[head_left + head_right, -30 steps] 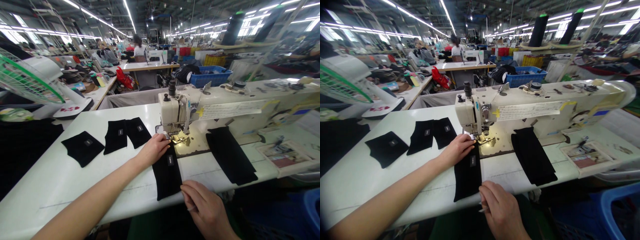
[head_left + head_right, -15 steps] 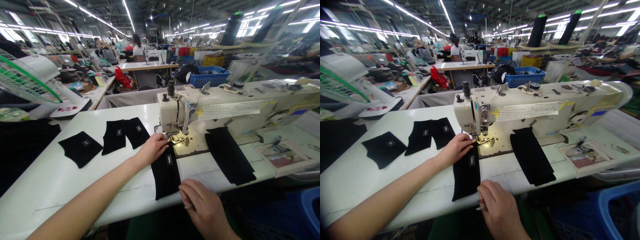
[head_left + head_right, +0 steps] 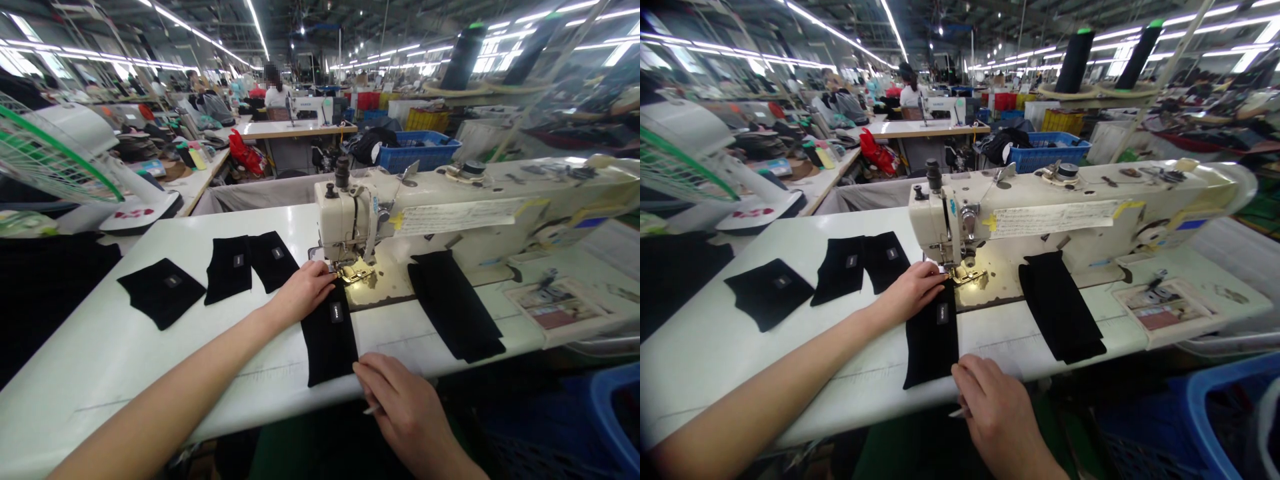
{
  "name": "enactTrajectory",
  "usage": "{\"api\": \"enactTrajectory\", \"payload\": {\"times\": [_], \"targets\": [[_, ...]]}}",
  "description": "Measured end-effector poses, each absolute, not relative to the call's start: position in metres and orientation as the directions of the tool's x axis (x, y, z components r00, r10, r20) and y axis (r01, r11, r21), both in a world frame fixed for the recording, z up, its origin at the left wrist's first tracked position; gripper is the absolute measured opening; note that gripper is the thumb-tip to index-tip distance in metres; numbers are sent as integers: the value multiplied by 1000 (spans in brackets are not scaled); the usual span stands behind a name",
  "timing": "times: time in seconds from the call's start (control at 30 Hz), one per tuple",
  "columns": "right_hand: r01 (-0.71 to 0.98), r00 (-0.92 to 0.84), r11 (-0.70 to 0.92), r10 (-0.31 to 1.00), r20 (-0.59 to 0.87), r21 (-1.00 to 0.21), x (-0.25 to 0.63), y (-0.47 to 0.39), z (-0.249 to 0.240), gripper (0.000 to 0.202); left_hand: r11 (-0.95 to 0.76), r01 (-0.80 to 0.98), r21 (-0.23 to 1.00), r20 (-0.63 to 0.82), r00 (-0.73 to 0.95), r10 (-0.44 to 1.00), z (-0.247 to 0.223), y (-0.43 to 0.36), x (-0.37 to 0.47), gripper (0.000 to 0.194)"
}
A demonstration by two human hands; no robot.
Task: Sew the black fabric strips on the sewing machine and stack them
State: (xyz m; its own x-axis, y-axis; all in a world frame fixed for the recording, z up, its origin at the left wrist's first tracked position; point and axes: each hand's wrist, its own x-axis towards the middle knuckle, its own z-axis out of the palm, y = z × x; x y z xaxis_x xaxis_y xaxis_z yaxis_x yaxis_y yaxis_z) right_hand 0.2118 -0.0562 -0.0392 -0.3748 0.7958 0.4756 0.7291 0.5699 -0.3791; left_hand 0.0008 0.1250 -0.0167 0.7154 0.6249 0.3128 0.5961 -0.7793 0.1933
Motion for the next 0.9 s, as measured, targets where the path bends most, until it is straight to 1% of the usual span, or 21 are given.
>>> {"api": "enactTrajectory", "payload": {"times": [0.07,0.13,0.17,0.23,0.3,0.4,0.53,0.7,0.9], "targets": [[730,-409,593,777,478,-340,214,-59,-40,44,-770,616,168,322,704,633,-12,114,3,24],[731,-436,607,767,472,-311,217,-61,-41,45,-786,596,164,341,713,612,-5,93,6,23],[731,-447,611,765,464,-303,218,-62,-41,47,-809,560,179,343,735,585,-2,79,8,23],[730,-464,617,763,449,-294,219,-62,-40,48,-859,447,249,331,794,509,3,47,10,21],[728,-481,626,757,443,-280,221,-61,-40,48,-876,384,292,284,840,463,4,19,9,21],[721,-492,641,740,458,-263,222,-60,-40,48,-896,378,232,315,842,437,-2,-6,3,25],[709,-491,647,738,464,-280,224,-59,-40,49,-922,351,163,381,840,387,-10,-8,-7,34],[697,-484,642,749,451,-319,224,-56,-38,46,-931,337,140,397,842,365,-9,-4,-10,34],[688,-484,635,763,428,-353,220,-49,-34,50,-931,337,137,385,848,364,-3,-1,-7,30]]}}
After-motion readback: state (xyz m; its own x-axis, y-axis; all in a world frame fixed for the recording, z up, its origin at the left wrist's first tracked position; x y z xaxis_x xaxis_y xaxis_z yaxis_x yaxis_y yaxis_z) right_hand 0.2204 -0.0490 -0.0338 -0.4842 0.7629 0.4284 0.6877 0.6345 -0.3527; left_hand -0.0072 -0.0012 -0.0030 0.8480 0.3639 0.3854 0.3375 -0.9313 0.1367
